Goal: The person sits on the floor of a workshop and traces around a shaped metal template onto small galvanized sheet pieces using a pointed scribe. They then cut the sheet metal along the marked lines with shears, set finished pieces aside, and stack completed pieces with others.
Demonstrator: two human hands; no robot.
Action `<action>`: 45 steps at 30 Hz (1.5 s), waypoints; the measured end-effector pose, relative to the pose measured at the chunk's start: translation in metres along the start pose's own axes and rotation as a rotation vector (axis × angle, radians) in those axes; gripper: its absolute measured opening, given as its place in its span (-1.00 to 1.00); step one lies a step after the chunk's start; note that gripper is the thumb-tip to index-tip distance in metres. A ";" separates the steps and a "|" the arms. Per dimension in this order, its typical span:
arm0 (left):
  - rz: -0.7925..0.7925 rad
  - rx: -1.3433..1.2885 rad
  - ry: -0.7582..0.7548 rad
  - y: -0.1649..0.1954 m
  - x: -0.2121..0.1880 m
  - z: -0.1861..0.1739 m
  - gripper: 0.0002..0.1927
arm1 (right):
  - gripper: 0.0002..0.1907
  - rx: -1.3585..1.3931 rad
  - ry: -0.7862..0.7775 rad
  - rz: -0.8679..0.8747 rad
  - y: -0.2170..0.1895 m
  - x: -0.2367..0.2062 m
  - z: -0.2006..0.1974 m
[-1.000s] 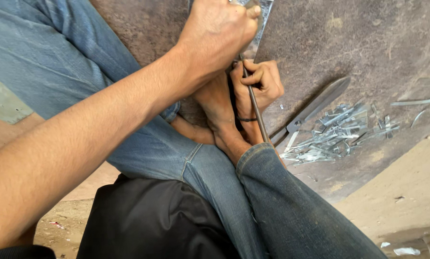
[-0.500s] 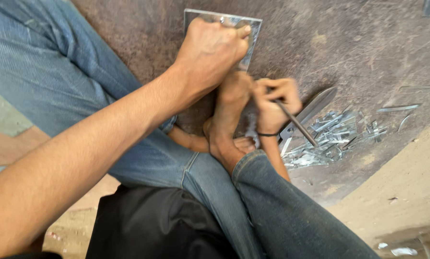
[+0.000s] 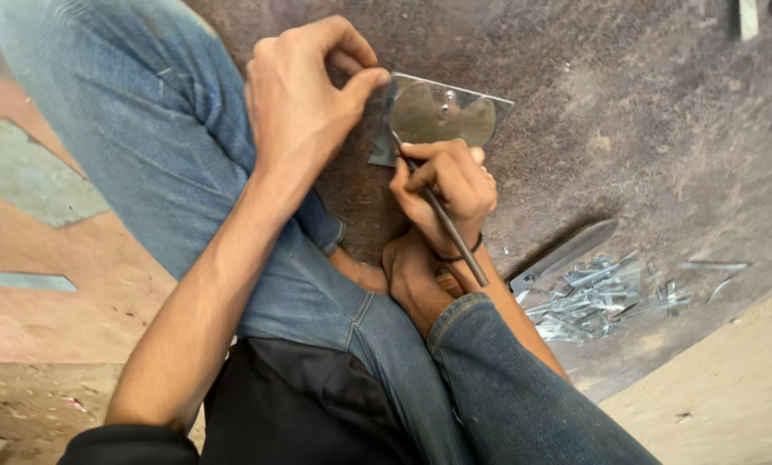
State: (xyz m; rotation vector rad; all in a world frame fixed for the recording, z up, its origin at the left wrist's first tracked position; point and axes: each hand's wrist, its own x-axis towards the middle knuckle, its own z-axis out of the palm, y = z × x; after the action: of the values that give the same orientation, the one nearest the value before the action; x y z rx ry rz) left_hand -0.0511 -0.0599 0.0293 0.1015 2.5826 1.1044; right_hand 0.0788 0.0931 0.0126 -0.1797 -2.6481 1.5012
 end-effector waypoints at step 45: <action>0.001 -0.135 0.131 -0.010 -0.063 0.038 -0.52 | -0.77 0.110 0.393 0.407 0.038 -0.074 -0.035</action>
State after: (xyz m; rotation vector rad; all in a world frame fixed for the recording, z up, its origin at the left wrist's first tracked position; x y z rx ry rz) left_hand 0.0216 -0.0529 0.0146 -0.0009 2.6109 1.3231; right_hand 0.1592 0.1318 -0.0039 -0.9466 -2.2954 1.5120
